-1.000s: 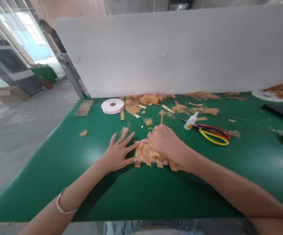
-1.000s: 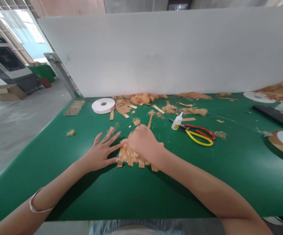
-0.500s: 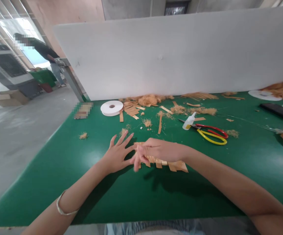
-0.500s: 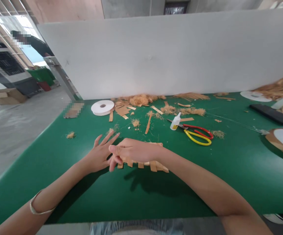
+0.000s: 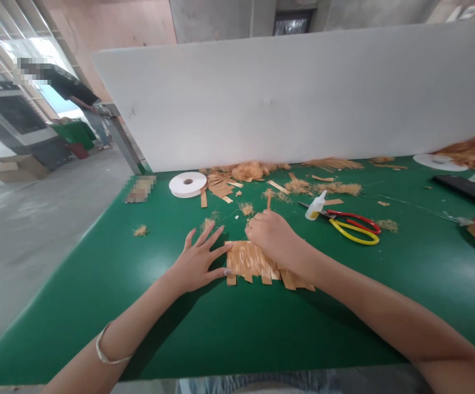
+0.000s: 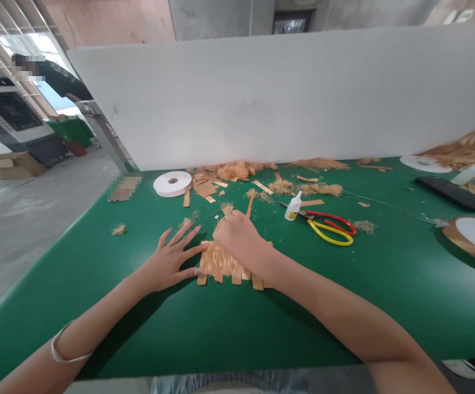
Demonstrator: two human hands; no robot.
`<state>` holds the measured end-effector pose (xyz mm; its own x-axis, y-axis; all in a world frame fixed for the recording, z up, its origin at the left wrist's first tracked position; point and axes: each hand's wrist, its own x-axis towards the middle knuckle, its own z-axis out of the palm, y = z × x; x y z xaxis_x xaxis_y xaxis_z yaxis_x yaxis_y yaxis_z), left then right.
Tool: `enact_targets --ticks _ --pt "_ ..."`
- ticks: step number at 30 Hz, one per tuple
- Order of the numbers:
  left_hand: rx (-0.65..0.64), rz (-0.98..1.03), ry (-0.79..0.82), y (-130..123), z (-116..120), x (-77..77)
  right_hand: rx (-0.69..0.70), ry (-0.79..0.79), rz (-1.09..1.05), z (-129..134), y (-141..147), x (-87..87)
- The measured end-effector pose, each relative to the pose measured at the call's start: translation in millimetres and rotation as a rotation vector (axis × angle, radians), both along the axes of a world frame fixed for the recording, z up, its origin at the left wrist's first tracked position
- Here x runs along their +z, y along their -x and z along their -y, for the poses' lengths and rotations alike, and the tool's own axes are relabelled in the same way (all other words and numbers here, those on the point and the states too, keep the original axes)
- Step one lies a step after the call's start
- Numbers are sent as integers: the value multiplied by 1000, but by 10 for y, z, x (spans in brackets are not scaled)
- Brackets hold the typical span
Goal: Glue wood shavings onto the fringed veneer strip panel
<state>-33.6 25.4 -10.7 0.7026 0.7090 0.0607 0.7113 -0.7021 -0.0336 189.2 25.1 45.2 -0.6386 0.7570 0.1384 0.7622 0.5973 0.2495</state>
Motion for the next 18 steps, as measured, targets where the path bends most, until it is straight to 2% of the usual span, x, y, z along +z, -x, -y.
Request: enact_targets --ticks 4,7,9,10,12,15,16,18 --pt "-7 1 6 -1 2 4 -89 -22 -58 -65 -21 -52" --pt "-5 -2 12 -1 -2 4 -104 -17 -92 -56 -13 -8" --pt "-4 3 14 -1 -4 4 -118 45 -151 -27 -13 53" --pt "-5 7 15 0 -5 3 -128 119 -215 -7 -19 88" --pt "-7 14 18 2 -8 0 -96 396 -426 36 -41 163" --pt "-11 18 17 6 -12 -10 129 919 -771 85 -91 263" --pt "-13 23 16 7 -13 -14 209 1020 -848 90 -108 289" --pt "-15 36 15 9 -15 -22 284 1059 -929 80 -139 324"
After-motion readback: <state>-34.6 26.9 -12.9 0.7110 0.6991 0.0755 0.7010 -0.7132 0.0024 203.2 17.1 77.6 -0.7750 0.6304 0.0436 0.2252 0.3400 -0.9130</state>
